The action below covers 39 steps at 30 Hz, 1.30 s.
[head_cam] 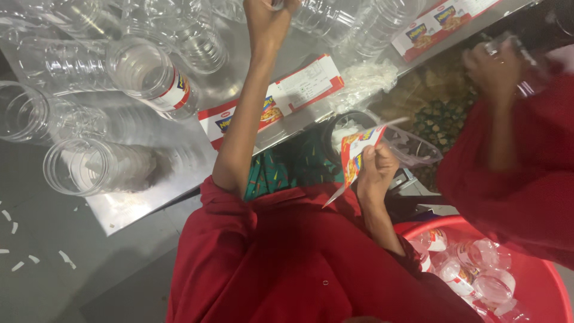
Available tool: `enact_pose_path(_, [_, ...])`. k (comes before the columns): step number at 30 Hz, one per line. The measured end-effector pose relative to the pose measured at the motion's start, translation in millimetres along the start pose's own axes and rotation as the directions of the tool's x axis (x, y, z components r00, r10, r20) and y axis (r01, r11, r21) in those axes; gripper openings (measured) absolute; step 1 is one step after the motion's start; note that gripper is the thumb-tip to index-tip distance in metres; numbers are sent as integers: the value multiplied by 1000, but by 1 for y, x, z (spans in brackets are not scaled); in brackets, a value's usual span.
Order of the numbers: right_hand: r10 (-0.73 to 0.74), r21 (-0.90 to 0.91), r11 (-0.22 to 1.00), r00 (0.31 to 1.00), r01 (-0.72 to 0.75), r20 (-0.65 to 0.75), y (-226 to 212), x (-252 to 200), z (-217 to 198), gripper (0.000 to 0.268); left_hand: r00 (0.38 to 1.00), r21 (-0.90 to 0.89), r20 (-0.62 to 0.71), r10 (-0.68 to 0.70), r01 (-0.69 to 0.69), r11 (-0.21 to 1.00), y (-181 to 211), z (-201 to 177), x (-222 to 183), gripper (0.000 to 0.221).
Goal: The person applies adhesive labels to clear plastic bottles by hand. They peel each label from a sheet and press it onto the side of a bottle, sometimes using their lap to stabilize the container.
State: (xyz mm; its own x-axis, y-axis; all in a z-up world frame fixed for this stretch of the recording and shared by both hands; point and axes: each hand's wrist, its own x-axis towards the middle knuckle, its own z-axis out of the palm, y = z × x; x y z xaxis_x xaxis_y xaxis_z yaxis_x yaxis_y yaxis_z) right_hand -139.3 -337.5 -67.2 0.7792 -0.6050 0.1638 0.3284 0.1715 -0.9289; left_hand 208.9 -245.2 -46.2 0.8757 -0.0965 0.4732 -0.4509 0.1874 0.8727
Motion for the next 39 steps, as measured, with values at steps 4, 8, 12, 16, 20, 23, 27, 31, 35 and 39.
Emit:
enact_pose_path(4, [-7,13,1000,1000,8,-29,-2,6,-2,23,995,159,1,98,-97,982,59,-11,-28,14])
enact_pose_path(8, [-32,-7,999,998,32,-46,1,10,-15,24,984,109,95,149,-159,981,129,-50,-78,16])
enact_pose_path(12, [-59,9,998,996,60,-62,7,15,-33,22,934,89,315,-168,147,985,183,-106,-149,19])
enact_pose_path(16, [-69,-69,996,995,64,-73,9,22,-46,16,648,191,614,-451,432,881,184,-152,-200,29])
enact_pose_path(20, [-21,-273,960,987,64,159,-19,30,-41,17,485,150,695,-531,624,767,164,-180,-242,34])
enact_pose_path(23, [166,-390,919,842,57,514,-39,33,-26,23,500,122,689,-524,634,764,151,-199,-262,41])
enact_pose_path(27, [297,-473,814,458,337,838,-46,30,20,27,547,19,777,-311,474,881,146,-205,-264,46])
enact_pose_path(31, [318,-366,888,203,278,926,-37,26,64,25,511,117,816,-271,312,943,152,-206,-257,56])
enact_pose_path(35, [308,-337,890,140,309,941,-26,20,86,28,495,57,851,-174,243,968,162,-210,-250,65])
enact_pose_path(39, [269,-291,911,114,291,956,-20,18,92,28,408,132,877,-255,306,943,170,-213,-246,64])
